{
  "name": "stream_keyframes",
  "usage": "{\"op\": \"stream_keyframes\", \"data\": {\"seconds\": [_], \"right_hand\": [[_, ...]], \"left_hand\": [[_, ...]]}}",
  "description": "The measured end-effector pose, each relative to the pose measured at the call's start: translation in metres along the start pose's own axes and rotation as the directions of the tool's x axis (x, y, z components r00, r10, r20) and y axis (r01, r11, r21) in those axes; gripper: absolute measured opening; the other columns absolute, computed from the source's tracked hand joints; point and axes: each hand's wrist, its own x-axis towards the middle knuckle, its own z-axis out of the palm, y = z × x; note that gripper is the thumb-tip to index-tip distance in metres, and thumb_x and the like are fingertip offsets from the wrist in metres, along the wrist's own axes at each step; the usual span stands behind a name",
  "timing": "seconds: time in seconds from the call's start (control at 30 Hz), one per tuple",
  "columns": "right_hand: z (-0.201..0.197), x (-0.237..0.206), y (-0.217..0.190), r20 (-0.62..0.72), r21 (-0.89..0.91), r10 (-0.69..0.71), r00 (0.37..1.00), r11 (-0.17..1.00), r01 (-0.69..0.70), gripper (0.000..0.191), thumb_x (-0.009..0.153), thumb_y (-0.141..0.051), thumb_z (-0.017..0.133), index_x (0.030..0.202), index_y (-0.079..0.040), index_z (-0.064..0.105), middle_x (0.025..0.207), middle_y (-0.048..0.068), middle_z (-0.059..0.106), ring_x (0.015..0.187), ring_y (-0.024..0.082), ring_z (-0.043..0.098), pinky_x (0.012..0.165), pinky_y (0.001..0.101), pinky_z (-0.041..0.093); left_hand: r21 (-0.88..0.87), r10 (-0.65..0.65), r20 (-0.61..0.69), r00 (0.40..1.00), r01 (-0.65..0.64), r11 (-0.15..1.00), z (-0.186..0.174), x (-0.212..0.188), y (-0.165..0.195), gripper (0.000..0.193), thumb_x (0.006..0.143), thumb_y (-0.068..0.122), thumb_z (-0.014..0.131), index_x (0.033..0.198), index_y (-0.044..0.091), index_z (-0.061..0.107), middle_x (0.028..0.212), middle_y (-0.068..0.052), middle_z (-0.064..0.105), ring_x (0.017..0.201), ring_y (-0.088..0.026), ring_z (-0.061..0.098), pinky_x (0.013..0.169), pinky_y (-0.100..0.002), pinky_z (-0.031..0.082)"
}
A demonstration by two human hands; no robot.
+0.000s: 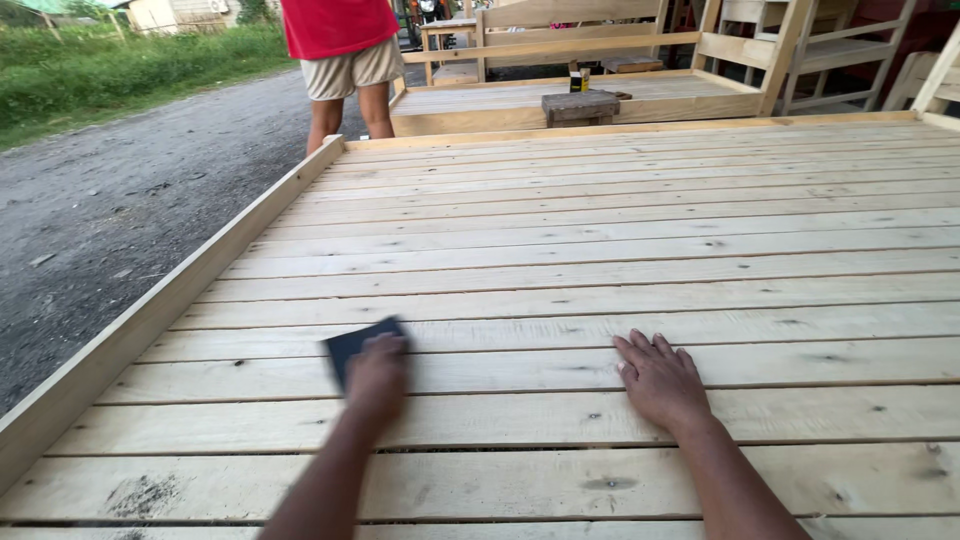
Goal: The person sands the slatted surface of a large wooden bed frame using a sheet of sandpaper held by hand, rubbing back and forth across the planks while steadying the frame with the other hand. The person works progressively along the surface toward the far edge, with another worker sanding the opposite side.
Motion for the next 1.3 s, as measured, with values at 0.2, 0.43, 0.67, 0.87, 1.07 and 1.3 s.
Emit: {"op": "stream_keyframes", "data": {"seconds": [0.2, 0.43, 0.67, 0.87, 1.07, 1.3], "right_hand": [[0.003, 0.004, 0.001, -0.034, 0.046, -0.012, 0.999, 0.999, 0.014, 0.056, 0.103, -0.047, 0.033, 0.158, -0.040, 0.031, 0.170, -0.010, 0.021, 0.157, 0.020, 0.017, 0.127, 0.0458, 0.014], [-0.001, 0.003, 0.002, -0.071, -0.012, -0.023, 0.997, 1.000, 0.022, 0.056, 0.101, -0.049, 0.037, 0.157, -0.041, 0.035, 0.169, -0.009, 0.025, 0.156, 0.022, 0.024, 0.126, 0.0461, 0.019], [-0.010, 0.000, 0.001, -0.274, 0.042, -0.089, 0.958, 0.994, 0.105, 0.048, 0.099, -0.037, 0.046, 0.146, -0.032, 0.055, 0.160, -0.002, 0.046, 0.149, 0.025, 0.040, 0.122, 0.0437, 0.031], [-0.024, -0.012, -0.016, -0.358, 0.072, -0.038, 0.933, 0.995, 0.068, 0.043, 0.102, -0.029, 0.046, 0.140, -0.022, 0.064, 0.156, 0.004, 0.054, 0.146, 0.027, 0.048, 0.122, 0.0381, 0.036], [-0.038, -0.033, -0.034, -0.284, 0.032, 0.133, 0.949, 0.991, -0.129, 0.052, 0.102, -0.036, 0.039, 0.150, -0.022, 0.054, 0.163, 0.001, 0.044, 0.150, 0.022, 0.041, 0.123, 0.0400, 0.033], [-0.041, -0.047, -0.057, -0.184, -0.152, 0.301, 0.936, 0.932, -0.330, 0.061, 0.103, -0.044, 0.032, 0.159, -0.022, 0.037, 0.168, 0.002, 0.033, 0.151, 0.025, 0.034, 0.121, 0.0447, 0.033]], "left_hand": [[0.037, 0.009, -0.086, 0.996, -0.005, 0.999, 0.012, 0.003, 0.048, 0.035, 0.103, 0.022, 0.043, 0.129, 0.005, 0.058, 0.137, -0.017, 0.056, 0.128, -0.037, 0.049, 0.103, -0.060, 0.039], [0.080, 0.546, -0.407, 0.732, -0.567, 0.820, 0.050, -0.004, 0.153, 0.044, 0.081, 0.017, 0.046, 0.120, 0.013, 0.067, 0.130, -0.014, 0.061, 0.130, -0.037, 0.052, 0.101, -0.060, 0.041], [-0.001, -0.124, 0.086, 0.988, 0.125, 0.992, -0.041, -0.011, -0.062, 0.033, 0.102, 0.023, 0.048, 0.130, 0.014, 0.063, 0.143, -0.012, 0.056, 0.130, -0.036, 0.053, 0.107, -0.053, 0.046], [0.188, 0.189, -0.145, 0.971, -0.161, 0.969, -0.034, -0.015, -0.022, 0.046, 0.091, 0.022, 0.053, 0.131, 0.002, 0.055, 0.135, -0.020, 0.052, 0.124, -0.040, 0.046, 0.096, -0.063, 0.040], [-0.108, 0.557, -0.195, 0.807, -0.582, 0.806, -0.007, -0.029, 0.064, 0.037, 0.093, 0.021, 0.047, 0.124, 0.008, 0.064, 0.137, -0.018, 0.056, 0.128, -0.038, 0.048, 0.102, -0.060, 0.037], [-0.174, 0.167, -0.004, 0.986, -0.165, 0.971, -0.074, -0.013, -0.159, 0.036, 0.098, 0.020, 0.048, 0.129, 0.013, 0.064, 0.148, -0.012, 0.053, 0.138, -0.032, 0.045, 0.111, -0.053, 0.037]]}}
